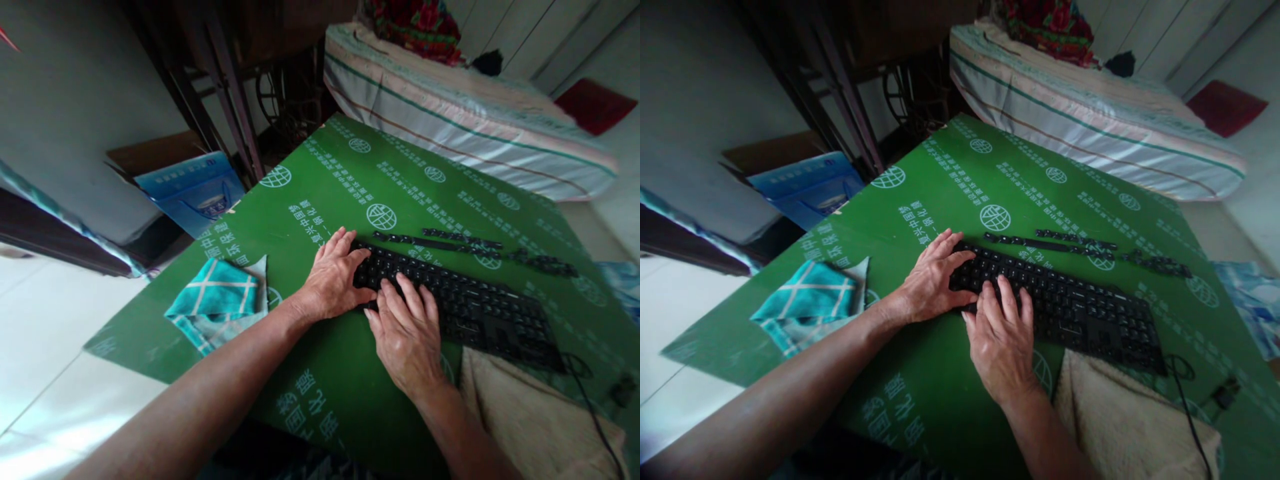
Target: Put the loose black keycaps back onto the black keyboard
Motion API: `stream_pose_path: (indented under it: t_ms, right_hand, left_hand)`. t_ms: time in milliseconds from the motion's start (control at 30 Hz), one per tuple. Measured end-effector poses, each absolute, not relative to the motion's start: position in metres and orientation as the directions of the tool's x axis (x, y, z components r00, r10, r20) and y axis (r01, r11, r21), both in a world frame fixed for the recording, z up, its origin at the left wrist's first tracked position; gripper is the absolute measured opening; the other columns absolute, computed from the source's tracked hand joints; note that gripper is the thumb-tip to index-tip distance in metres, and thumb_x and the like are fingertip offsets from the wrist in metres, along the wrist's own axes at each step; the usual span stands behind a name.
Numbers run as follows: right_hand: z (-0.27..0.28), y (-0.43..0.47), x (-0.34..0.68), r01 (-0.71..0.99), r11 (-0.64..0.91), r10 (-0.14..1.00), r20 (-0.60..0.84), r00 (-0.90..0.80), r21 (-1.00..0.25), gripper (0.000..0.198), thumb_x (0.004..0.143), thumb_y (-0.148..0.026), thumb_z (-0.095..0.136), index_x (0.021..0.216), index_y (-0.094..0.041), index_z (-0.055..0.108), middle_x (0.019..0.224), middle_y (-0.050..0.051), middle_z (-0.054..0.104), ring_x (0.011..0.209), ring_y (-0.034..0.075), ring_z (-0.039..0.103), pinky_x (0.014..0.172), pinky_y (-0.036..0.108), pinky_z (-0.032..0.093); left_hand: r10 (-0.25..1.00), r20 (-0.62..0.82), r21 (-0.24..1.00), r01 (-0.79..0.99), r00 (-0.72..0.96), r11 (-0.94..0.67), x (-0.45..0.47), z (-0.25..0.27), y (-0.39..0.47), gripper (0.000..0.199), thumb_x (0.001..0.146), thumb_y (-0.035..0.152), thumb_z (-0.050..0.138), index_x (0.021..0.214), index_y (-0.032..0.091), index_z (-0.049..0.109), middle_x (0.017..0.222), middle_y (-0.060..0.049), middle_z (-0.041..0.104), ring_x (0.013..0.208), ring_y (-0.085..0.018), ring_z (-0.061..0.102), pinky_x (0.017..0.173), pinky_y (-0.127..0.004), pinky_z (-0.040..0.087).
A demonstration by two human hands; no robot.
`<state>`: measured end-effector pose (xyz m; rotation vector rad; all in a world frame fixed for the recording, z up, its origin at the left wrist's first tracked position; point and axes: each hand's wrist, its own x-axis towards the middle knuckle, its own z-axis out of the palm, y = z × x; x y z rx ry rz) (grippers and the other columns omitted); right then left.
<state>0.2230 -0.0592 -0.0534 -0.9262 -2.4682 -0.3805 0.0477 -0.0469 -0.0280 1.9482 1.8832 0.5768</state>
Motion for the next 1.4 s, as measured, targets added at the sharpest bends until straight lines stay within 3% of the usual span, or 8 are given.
stream_pose_path:
  t_ms: [333, 833, 1400]
  right_hand:
    - [-0.055, -0.057, 0.228, 0.657, 0.750, 0.537, 0.649, -0.538, -0.077, 0.022, 0.088, -0.019, 0.059, 0.109, -0.013, 0.062, 0.112, 0.014, 0.068, 0.117, 0.027, 0.057, 0.101, 0.048, 0.042]
    - [-0.057, -0.058, 0.227, 0.620, 0.778, 0.531, 0.635, -0.561, -0.103, 0.015, 0.086, -0.016, 0.060, 0.099, -0.013, 0.064, 0.120, 0.018, 0.063, 0.122, 0.031, 0.053, 0.098, 0.051, 0.044]
    - [-0.056, -0.056, 0.224, 0.631, 0.763, 0.563, 0.623, -0.543, -0.140, 0.016, 0.086, -0.018, 0.059, 0.102, -0.016, 0.064, 0.124, 0.016, 0.060, 0.124, 0.032, 0.050, 0.097, 0.052, 0.045]
  left_hand:
    - [0.986, 0.169, 0.651, 0.751, -0.003, -0.109, 0.039, -0.032, -0.049, 0.058, 0.074, 0.038, 0.071, 0.124, 0.013, 0.056, 0.147, -0.018, 0.039, 0.142, -0.032, 0.023, 0.114, -0.052, 0.026]
    - [0.972, 0.217, 0.659, 0.748, -0.088, -0.079, 0.036, -0.035, -0.047, 0.042, 0.078, 0.028, 0.064, 0.116, 0.011, 0.061, 0.139, -0.017, 0.048, 0.135, -0.030, 0.037, 0.112, -0.048, 0.033]
    - [0.951, 0.238, 0.698, 0.715, -0.198, -0.026, 0.033, -0.038, -0.044, 0.032, 0.083, 0.027, 0.053, 0.110, 0.014, 0.063, 0.132, -0.013, 0.056, 0.124, -0.025, 0.052, 0.106, -0.044, 0.041]
